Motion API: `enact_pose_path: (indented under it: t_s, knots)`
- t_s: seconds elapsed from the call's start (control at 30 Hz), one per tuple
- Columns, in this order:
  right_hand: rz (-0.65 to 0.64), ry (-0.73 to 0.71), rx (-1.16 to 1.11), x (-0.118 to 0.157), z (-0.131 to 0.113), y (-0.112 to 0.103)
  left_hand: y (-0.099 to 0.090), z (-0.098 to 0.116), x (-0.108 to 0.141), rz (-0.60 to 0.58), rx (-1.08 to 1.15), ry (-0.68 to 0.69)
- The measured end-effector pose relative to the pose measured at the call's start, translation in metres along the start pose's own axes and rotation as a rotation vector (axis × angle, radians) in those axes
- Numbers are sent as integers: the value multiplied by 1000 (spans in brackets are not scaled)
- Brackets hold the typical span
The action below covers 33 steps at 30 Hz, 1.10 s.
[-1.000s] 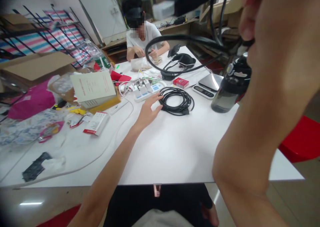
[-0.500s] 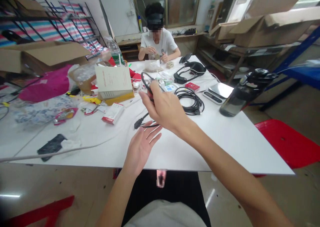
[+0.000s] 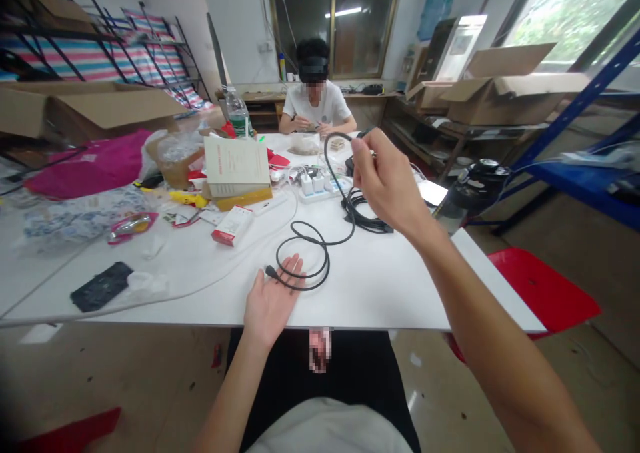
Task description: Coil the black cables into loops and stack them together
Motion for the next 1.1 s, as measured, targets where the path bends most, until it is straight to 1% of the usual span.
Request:
enact_pose_path:
  t_s: [0.1, 0.2, 0.3, 0.37, 0.4, 0.43, 0.47, 0.5, 0.57, 0.63, 0.7, 0.73, 0.8, 0.83, 0.87, 0.9, 0.93, 0.97, 1.03, 1.07, 1.1]
  knots:
    - [126, -48, -24, -11, -8, -23, 0, 2, -3, -5, -6, 24]
    - [202, -67, -46, -17, -16, -40, 0, -1, -5, -1, -41, 48]
    - [231, -134, -121, -14, -23, -44, 0, -5, -5, -21, -92, 76]
    - [197, -183, -106, -4, -22, -36, 0, -6, -5, -42, -133, 78]
    - [142, -192, -70, 4, -19, -28, 0, -6, -5, -49, -159, 67]
    - [58, -194, -24, 14, -14, -16, 0, -5, -5, -57, -196, 45]
    - [-48, -192, 24, 26, -8, -2, 0, -4, -5, -70, -250, 12]
    - [-181, -195, 51, 40, 0, 15, 0, -3, -5, -90, -323, -29]
    - [-428, -204, 109, 73, 19, 51, 1, 1, -4, -138, -524, -100]
    - [-579, -231, 183, 106, 37, 84, 1, 9, -1, -150, -778, -108]
    - [-681, -280, 229, 135, 51, 110, 0, 18, 4, -96, -1027, -35]
    - [-710, -295, 249, 147, 56, 120, 0, 20, 8, -64, -1134, 20]
    - [-727, -320, 261, 162, 63, 132, 0, 17, 22, -40, -1290, 130]
    - [-726, -324, 247, 165, 65, 134, -2, 10, 30, -70, -1343, 162]
    - [-724, -324, 216, 165, 67, 134, -6, -3, 39, -111, -1375, 166]
    - [-718, -317, 176, 162, 71, 132, -15, -20, 47, -176, -1401, 106]
    - [-708, -303, 134, 156, 75, 129, -26, -42, 54, -255, -1426, 17]
    - [-694, -285, 102, 147, 82, 124, -41, -65, 59, -358, -1464, -89]
    - [-637, -233, 94, 124, 103, 113, -76, -113, 63, -617, -1583, -272]
    - [-594, -204, 124, 111, 118, 107, -94, -131, 59, -681, -1652, -304]
    - [-547, -175, 169, 99, 134, 100, -113, -145, 52, -687, -1723, -340]
Point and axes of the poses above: each hand's wrist, its own x-axis away from the middle knuckle, its own y-axis out of the palm, z = x × y, the point moved 4 cm from there along -x, towards the middle knuckle, and after that the axes turned 1 degree about x, right-handed, at the moved point
